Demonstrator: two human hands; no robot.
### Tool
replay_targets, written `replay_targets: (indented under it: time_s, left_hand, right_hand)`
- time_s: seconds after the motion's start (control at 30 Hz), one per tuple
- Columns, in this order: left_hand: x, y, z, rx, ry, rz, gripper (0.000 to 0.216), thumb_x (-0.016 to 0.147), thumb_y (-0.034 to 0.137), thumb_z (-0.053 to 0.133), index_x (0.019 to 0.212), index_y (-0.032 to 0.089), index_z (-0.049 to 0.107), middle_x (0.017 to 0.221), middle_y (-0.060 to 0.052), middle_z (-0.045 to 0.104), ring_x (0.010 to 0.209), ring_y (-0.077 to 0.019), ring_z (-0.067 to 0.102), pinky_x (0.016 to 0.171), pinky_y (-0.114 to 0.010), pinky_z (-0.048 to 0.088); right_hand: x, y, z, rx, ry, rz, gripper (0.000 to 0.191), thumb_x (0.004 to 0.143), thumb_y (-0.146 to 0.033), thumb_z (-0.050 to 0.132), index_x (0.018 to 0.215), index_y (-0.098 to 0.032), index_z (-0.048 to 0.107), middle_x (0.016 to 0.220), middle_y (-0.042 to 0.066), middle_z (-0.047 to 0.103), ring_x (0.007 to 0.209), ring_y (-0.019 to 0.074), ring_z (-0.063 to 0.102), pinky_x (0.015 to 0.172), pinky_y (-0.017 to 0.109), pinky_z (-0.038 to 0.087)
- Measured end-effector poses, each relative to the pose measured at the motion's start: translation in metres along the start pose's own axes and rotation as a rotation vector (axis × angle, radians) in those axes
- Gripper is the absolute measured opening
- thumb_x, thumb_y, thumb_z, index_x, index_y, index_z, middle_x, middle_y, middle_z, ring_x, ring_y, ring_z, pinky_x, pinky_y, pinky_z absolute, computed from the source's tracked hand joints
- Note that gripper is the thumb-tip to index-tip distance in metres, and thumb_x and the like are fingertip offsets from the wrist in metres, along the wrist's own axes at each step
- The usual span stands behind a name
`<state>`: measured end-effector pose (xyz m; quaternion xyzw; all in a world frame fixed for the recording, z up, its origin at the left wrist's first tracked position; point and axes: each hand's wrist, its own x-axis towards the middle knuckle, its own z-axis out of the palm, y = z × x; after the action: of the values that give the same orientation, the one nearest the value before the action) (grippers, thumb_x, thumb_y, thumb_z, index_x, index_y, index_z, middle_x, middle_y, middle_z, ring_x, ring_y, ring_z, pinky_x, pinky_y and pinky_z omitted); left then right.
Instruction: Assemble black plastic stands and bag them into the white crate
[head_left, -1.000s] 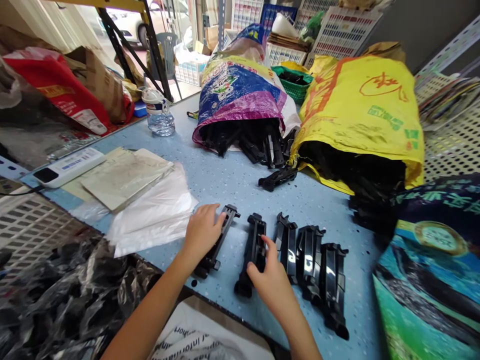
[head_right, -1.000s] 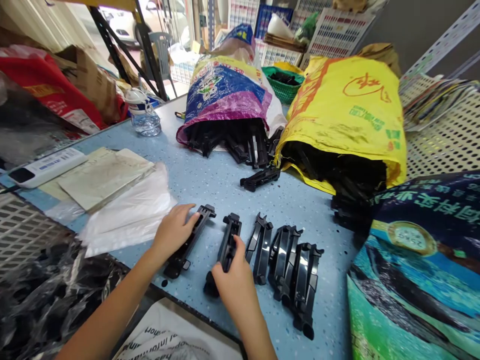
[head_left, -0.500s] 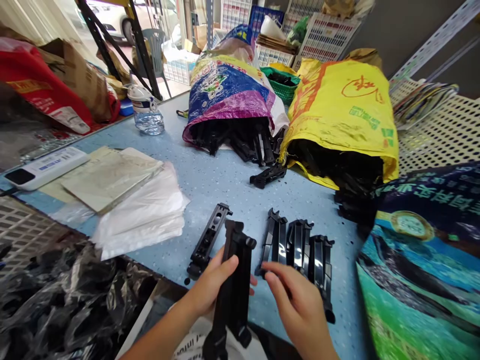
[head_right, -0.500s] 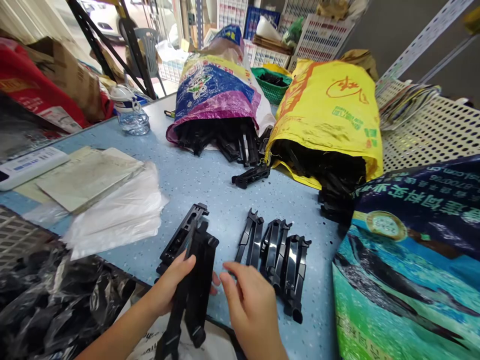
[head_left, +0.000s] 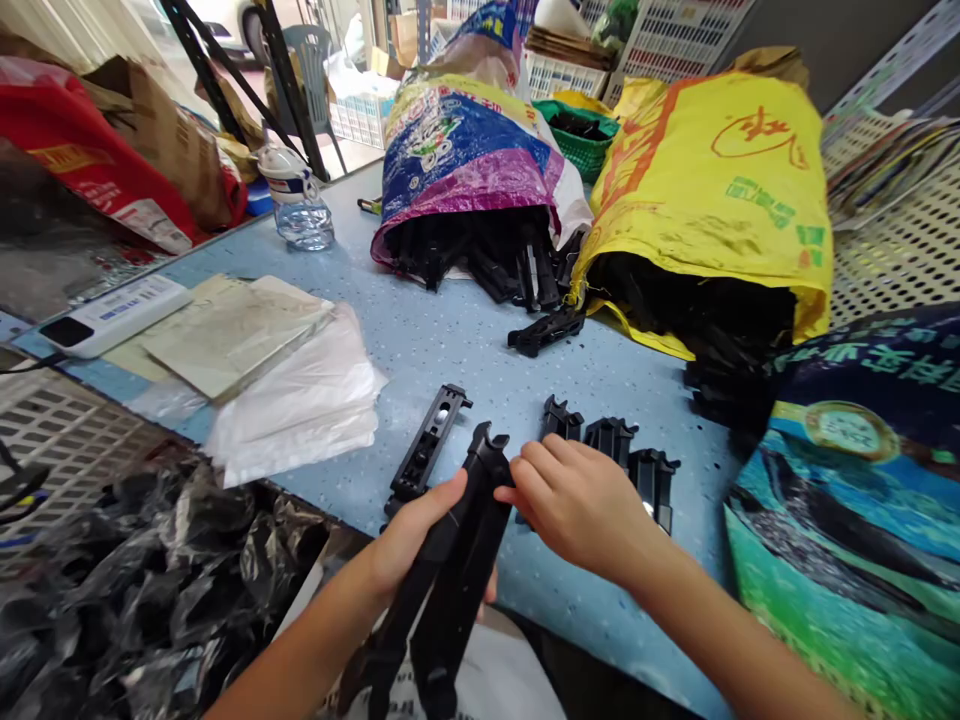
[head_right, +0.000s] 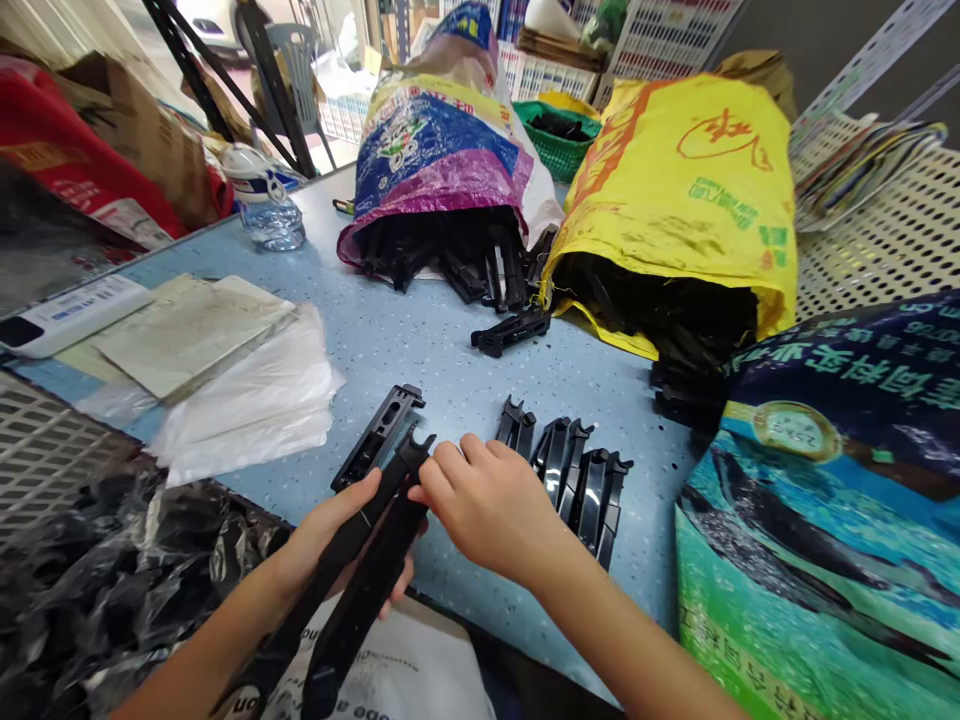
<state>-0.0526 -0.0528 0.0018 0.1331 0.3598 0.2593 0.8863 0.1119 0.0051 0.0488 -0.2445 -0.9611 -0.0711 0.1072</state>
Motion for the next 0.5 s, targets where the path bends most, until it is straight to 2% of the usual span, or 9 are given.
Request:
replay_targets:
  time_s: [0.07,0.13,0.2,0.27,0.33,0.4,0.5]
  left_hand:
    - [-0.001,-0.001,0.002,0.021,0.031,-0.082,0.066,0.069,0.065,0.031,0.06,0.006,0.059,0.052,-0.011,0.057,0.042,-0.0138,0.053,0.039,-0.021,0.038]
    - [-0.002,-0.002,0.006,0.064,0.066,-0.131,0.066,0.071,0.064,0.029,0.06,0.006,0.059,0.049,-0.01,0.056,0.039,-0.0128,0.051,0.038,-0.021,0.037]
    - [-0.002,-0.002,0.012,0.143,0.104,-0.015,0.057,0.073,0.058,0.033,0.067,0.008,0.06,0.049,-0.006,0.055,0.04,-0.0128,0.051,0.04,-0.022,0.039]
    - [-0.003,-0.002,0.019,0.282,0.164,0.252,0.041,0.076,0.048,0.04,0.084,0.012,0.059,0.06,-0.004,0.059,0.053,-0.0144,0.056,0.052,-0.024,0.044]
    - [-0.003,-0.003,0.024,0.483,0.233,0.535,0.033,0.077,0.038,0.046,0.101,0.017,0.054,0.083,-0.005,0.062,0.077,-0.0171,0.057,0.073,-0.027,0.043]
    - [-0.002,-0.005,0.027,0.715,0.287,0.739,0.042,0.076,0.032,0.049,0.116,0.019,0.044,0.107,-0.006,0.054,0.098,-0.0205,0.05,0.088,-0.03,0.035]
    - [0.005,-0.012,0.027,1.035,0.355,0.927,0.067,0.071,0.029,0.055,0.13,0.019,0.024,0.119,-0.011,0.046,0.105,-0.0254,0.044,0.09,-0.034,0.032]
  right_hand:
    - [-0.004,0.005,0.0,-0.026,-0.027,-0.136,0.032,0.087,-0.027,0.032,0.063,-0.019,0.051,0.057,0.002,0.048,0.052,0.0147,0.039,0.047,0.03,0.022]
    - [-0.01,0.006,0.003,-0.035,-0.027,-0.185,0.032,0.086,-0.026,0.033,0.059,-0.019,0.049,0.054,0.001,0.045,0.05,0.014,0.036,0.046,0.03,0.021]
    - [-0.015,0.003,0.01,-0.019,0.027,-0.11,0.032,0.085,-0.026,0.036,0.056,-0.019,0.046,0.052,0.001,0.043,0.049,0.014,0.035,0.046,0.029,0.022]
    - [-0.019,-0.005,0.018,0.06,0.132,0.069,0.031,0.084,-0.024,0.036,0.055,-0.019,0.042,0.051,0.001,0.04,0.048,0.0137,0.034,0.046,0.028,0.023]
    - [-0.019,-0.017,0.026,0.218,0.263,0.291,0.03,0.084,-0.021,0.034,0.054,-0.02,0.037,0.05,-0.001,0.036,0.046,0.0126,0.033,0.044,0.027,0.023]
    - [-0.018,-0.031,0.031,0.437,0.408,0.531,0.03,0.084,-0.021,0.032,0.055,-0.021,0.033,0.05,-0.003,0.032,0.044,0.0113,0.032,0.043,0.026,0.023]
    - [-0.014,-0.047,0.032,0.816,0.624,0.895,0.03,0.085,-0.03,0.03,0.056,-0.022,0.031,0.051,-0.003,0.03,0.043,0.0108,0.031,0.04,0.024,0.026]
